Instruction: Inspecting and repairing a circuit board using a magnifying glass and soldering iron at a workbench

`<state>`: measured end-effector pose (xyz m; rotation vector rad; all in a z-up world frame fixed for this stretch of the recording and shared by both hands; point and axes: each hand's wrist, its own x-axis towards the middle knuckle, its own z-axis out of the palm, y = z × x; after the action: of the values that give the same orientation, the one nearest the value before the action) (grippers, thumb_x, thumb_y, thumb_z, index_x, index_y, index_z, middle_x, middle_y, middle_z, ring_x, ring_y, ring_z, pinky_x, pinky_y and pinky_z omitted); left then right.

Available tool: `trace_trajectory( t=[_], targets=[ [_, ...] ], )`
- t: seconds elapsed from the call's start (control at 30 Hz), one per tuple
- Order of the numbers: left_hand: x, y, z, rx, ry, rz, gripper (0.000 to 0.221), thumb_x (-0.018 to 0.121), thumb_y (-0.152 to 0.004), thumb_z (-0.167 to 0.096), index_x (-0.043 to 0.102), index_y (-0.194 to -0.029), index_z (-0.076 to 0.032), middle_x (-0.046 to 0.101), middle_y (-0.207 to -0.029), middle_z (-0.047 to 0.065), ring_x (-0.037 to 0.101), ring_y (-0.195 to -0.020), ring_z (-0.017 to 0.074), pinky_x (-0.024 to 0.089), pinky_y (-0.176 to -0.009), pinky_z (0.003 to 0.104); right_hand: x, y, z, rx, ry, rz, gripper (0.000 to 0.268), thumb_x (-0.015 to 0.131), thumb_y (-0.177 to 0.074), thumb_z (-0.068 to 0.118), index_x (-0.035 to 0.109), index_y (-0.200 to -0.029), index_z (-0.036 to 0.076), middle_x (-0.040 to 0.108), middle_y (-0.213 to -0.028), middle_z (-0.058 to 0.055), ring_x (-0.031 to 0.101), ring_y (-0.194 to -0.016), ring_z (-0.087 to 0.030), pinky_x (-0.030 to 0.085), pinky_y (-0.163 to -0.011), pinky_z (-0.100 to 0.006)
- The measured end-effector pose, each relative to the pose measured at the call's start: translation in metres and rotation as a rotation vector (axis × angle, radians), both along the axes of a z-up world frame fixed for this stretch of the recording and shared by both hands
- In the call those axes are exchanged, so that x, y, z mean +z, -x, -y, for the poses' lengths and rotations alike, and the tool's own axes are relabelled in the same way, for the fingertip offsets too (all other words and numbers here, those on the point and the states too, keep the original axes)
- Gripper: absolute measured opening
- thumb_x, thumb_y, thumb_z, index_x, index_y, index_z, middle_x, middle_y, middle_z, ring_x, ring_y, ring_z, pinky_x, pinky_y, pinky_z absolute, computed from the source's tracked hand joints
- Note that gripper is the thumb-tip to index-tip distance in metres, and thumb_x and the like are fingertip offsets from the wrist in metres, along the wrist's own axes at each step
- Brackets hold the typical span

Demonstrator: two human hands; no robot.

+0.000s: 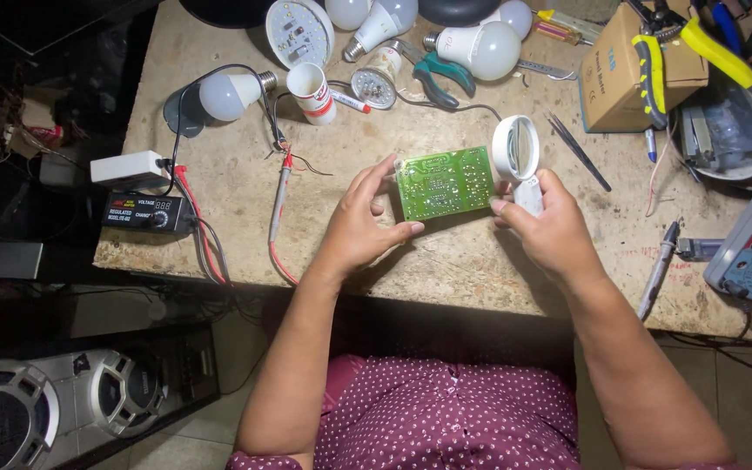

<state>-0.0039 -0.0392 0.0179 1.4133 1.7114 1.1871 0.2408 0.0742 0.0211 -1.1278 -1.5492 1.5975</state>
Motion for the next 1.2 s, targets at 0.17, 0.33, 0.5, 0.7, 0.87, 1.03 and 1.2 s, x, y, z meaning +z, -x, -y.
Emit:
trace_trajectory(
  t=[0.17,0.33,0.5,0.7,0.87,1.03,1.2],
  targets=[
    [0.003,-0.009,-0.001,-0.018,-0.122,-0.055,0.098,0.098,-0.066,-0.028,0.05,-0.15,-0.011,0.059,-0.138,0.019,0.06,-0.128,0.0401,0.052,-0.106,0.052,-0.002,0.002,0.003,-0.046,0.019,-0.048,0.037,0.074,-0.09,0.001,0.051,-0.119,-0.003,0.071,-0.116,-0.021,0.072,-0.095,-0.017,0.065,-0.081,-0.033],
    [0.034,-0.042,-0.006,0.054,-0.383,-0.229,0.097,0.096,-0.064,-0.049,0.054,-0.145,-0.017,0.061,-0.122,0.012,0.062,-0.114,0.0331,0.049,-0.106,0.05,-0.019,0.003,-0.003,-0.028,0.268,-0.192,0.026,0.064,-0.095,0.01,0.045,-0.112,0.005,0.071,-0.116,-0.025,0.074,-0.098,-0.023,0.064,-0.082,-0.036],
    [0.047,-0.069,-0.011,0.148,-0.464,-0.372,0.091,0.087,-0.068,-0.063,0.057,-0.142,-0.02,0.057,-0.116,0.007,0.057,-0.107,0.0284,0.047,-0.099,0.045,-0.009,0.011,0.005,-0.017,0.381,-0.309,0.018,0.06,-0.097,0.009,0.047,-0.108,0.005,0.066,-0.094,-0.014,0.068,-0.078,-0.013,0.056,-0.061,-0.025],
    [0.05,-0.061,-0.014,0.119,-0.435,-0.424,0.093,0.088,-0.068,-0.06,0.055,-0.145,-0.02,0.057,-0.119,0.008,0.057,-0.111,0.0299,0.046,-0.1,0.048,-0.014,0.011,-0.004,0.022,0.349,-0.265,0.014,0.058,-0.096,0.008,0.05,-0.107,0.003,0.068,-0.094,-0.017,0.071,-0.078,-0.018,0.057,-0.058,-0.029],
    [0.038,-0.012,-0.028,0.013,-0.404,-0.257,0.095,0.097,-0.068,-0.043,0.052,-0.148,-0.015,0.061,-0.126,0.015,0.062,-0.118,0.0359,0.049,-0.104,0.05,-0.007,0.009,-0.049,0.13,0.202,-0.135,0.016,0.054,-0.101,0.012,0.044,-0.113,0.007,0.07,-0.111,-0.02,0.074,-0.093,-0.025,0.062,-0.076,-0.037],
    [0.015,0.014,-0.037,0.05,-0.304,-0.056,0.095,0.097,-0.071,-0.018,0.048,-0.153,-0.022,0.053,-0.14,0.015,0.067,-0.118,0.0381,0.061,-0.095,0.045,0.022,0.028,-0.083,0.077,0.084,-0.094,0.022,0.063,-0.099,0.013,0.047,-0.112,0.006,0.071,-0.103,-0.013,0.075,-0.088,-0.018,0.064,-0.072,-0.031],
    [-0.004,0.012,-0.037,0.156,-0.156,0.275,0.096,0.084,-0.078,0.002,0.036,-0.159,-0.018,0.053,-0.132,0.019,0.073,-0.099,0.0325,0.066,-0.084,0.039,0.017,0.044,-0.083,0.057,0.07,-0.128,0.023,0.067,-0.095,0.012,0.049,-0.107,0.005,0.073,-0.106,-0.016,0.075,-0.09,-0.018,0.064,-0.075,-0.032]
  ],
)
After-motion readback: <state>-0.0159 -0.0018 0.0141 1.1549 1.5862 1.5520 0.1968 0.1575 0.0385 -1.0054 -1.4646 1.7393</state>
